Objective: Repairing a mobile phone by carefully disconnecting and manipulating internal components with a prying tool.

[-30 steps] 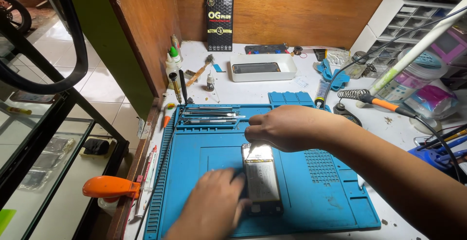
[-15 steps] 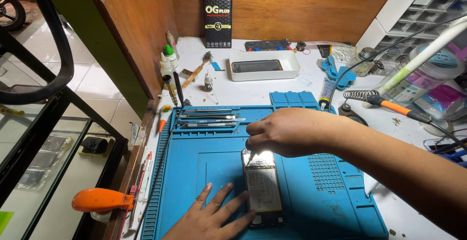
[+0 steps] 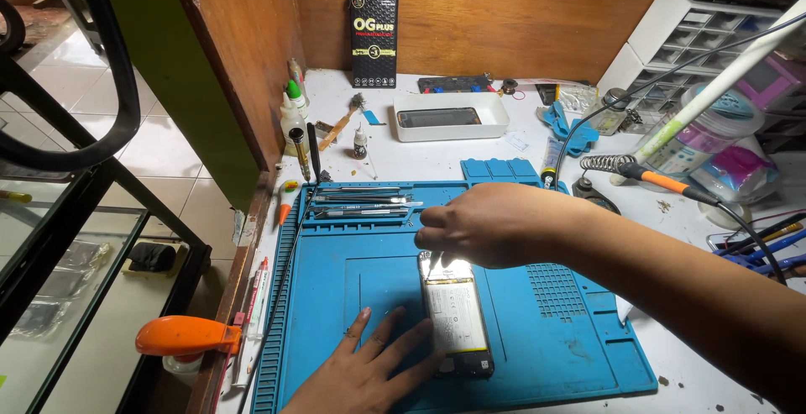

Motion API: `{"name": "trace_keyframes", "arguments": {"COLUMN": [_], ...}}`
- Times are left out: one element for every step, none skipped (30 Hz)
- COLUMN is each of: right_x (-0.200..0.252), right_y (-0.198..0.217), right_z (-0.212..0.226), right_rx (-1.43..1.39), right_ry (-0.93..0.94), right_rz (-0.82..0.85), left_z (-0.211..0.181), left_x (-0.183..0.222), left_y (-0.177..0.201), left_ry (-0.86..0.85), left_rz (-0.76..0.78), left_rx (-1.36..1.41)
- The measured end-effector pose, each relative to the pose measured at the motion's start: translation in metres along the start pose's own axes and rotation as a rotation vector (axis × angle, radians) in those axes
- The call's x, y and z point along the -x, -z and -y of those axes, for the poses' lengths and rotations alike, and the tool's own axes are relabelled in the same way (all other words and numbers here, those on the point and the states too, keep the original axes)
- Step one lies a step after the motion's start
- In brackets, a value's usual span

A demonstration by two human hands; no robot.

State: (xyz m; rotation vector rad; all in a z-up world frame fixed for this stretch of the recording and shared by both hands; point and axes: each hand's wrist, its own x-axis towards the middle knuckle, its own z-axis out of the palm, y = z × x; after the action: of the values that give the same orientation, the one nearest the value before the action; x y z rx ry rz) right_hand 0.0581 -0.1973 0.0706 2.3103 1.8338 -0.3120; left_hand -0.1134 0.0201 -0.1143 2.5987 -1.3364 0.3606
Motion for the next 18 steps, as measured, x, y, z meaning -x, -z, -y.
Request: {"name": "trace_keyframes", "arguments": {"right_x": [0.000,0.000,0.000,0.001,0.001,0.001,0.002,0.002,0.004,0.004,0.005,0.006,0.005,0.004,0.004,0.001,-0.001,-0.003], "right_y": [0.001,0.003,0.004,0.005,0.006,0.007,0.006,0.004,0.001,0.001,0.000,-0.001,-0.001,-0.002,-0.002,0.000,0.002,0.004], "right_z": [0.000,-0.002,-0.003,-0.001,0.001,0.003,0.002,0.001,0.000,0.000,-0.001,-0.002,-0.001,0.000,0.001,0.003,0.006,0.008], "right_rx": [0.002,0.045,0.085,0.085,0.073,0.060,0.060,0.055,0.048,0.046,0.051,0.055,0.053,0.072,0.092,0.092,0.073,0.053], "right_ry": [-0.002,0.015,0.032,0.030,0.058,0.087,0.086,0.075,0.063,0.062,0.053,0.045,0.044,0.051,0.060,0.059,-0.007,-0.074], "right_rz": [0.003,0.026,0.051,0.055,0.020,-0.015,-0.014,-0.024,-0.035,-0.034,-0.038,-0.042,-0.040,-0.067,-0.093,-0.092,-0.046,0.000], "left_z": [0.000,0.000,0.000,0.000,-0.001,-0.001,-0.001,-0.001,-0.001,-0.001,-0.002,-0.002,-0.001,-0.001,-0.001,-0.002,-0.002,-0.003], "left_x": [0.000,0.000,0.000,0.000,0.000,-0.001,-0.001,-0.001,-0.002,-0.002,-0.002,-0.002,-0.001,0.000,0.001,0.001,0.000,0.000], "left_y": [0.000,-0.001,-0.001,0.000,0.002,0.003,0.003,0.003,0.002,0.002,0.001,0.000,-0.002,-0.004,-0.005,-0.005,-0.004,-0.002], "left_ry": [-0.001,-0.003,-0.004,-0.005,-0.002,0.001,0.001,0.004,0.007,0.006,0.009,0.013,0.012,0.009,0.008,0.007,0.009,0.011], "left_rz": [-0.004,-0.021,-0.036,-0.039,-0.029,-0.019,-0.020,-0.028,-0.034,-0.033,-0.074,-0.114,-0.114,-0.122,-0.131,-0.132,-0.147,-0.163], "left_rx": [0.001,-0.005,-0.009,-0.006,0.016,0.038,0.039,0.059,0.081,0.083,0.037,-0.009,-0.007,-0.033,-0.060,-0.059,-0.046,-0.034]}}
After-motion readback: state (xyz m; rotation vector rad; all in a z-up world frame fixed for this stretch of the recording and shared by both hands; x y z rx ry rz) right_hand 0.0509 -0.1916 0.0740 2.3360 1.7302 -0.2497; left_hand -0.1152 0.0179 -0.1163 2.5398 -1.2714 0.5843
